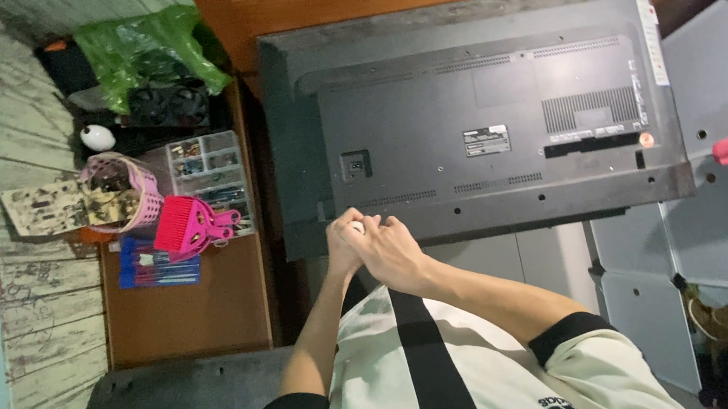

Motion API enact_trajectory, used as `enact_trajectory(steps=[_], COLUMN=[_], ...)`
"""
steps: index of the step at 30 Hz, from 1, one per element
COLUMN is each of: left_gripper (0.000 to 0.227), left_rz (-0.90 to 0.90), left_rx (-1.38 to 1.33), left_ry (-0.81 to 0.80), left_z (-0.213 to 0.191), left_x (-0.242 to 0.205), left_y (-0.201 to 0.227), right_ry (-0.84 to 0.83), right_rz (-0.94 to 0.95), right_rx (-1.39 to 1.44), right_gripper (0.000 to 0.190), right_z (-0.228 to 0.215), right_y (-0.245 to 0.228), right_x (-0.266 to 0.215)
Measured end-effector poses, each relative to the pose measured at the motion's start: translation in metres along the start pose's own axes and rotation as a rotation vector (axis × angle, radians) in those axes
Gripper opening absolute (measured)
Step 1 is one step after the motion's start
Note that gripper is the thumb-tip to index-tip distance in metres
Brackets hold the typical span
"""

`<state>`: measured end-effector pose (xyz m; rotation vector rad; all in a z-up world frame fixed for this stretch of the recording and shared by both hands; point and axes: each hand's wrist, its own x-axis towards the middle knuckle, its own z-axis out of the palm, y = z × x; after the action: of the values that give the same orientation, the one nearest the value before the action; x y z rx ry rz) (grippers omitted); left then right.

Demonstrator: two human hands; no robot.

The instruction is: The person uses a screwdriver to tighten screws on the back panel of a television. They select a screw from a compartmentalized box, place it on the screwdriver, and then drive it into the TV casing. This process is repeated for multiple screws across the back of the device.

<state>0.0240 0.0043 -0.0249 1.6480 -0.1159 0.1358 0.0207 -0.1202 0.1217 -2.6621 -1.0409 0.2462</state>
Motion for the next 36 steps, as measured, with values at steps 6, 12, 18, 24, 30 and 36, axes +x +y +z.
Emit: enact_trajectory(steps=[6,12,18,24,30,36], left_gripper=[0.037,0.038,0.024,0.02,0.022,0.019], left_rz=[0.0,-0.004,-0.052,0.043,-0.051,-0.045], left_rx=[0.142,0.076,-0.082,-0.101,0.007,0.035], left_ry=[-0.07,-0.102,-0.443,-0.463,-0.144,-0.297], left_z=[0.001,0.015,-0.005,-0.017,0.007,-0.002], left_x=[0.001,0.003,0.031,0.039,-0.003,0.016], left_y=[-0.003,-0.049,-0.013,0.065,-0.005,-0.002], right_ry=[-0.033,-0.034,-0.005,0.071,0.042,-0.083], right_rz=[-0.006,-0.005,0.006,-0.019,-0.007,0.016], right_rx=[-0.07,-0.06,0.044,0.11,-0.017,0.008], right_gripper=[0.014,0.013,0.012,0.016,0.02,0.019], right_z=[0.01,0.013,0.008,-0.014,0.018,-0.006], right_y=[0.018,0.025,0.024,0.023,0.021,0.022], right_x=[-0.003,-0.006,-0.003,-0.003,-0.002,-0.001])
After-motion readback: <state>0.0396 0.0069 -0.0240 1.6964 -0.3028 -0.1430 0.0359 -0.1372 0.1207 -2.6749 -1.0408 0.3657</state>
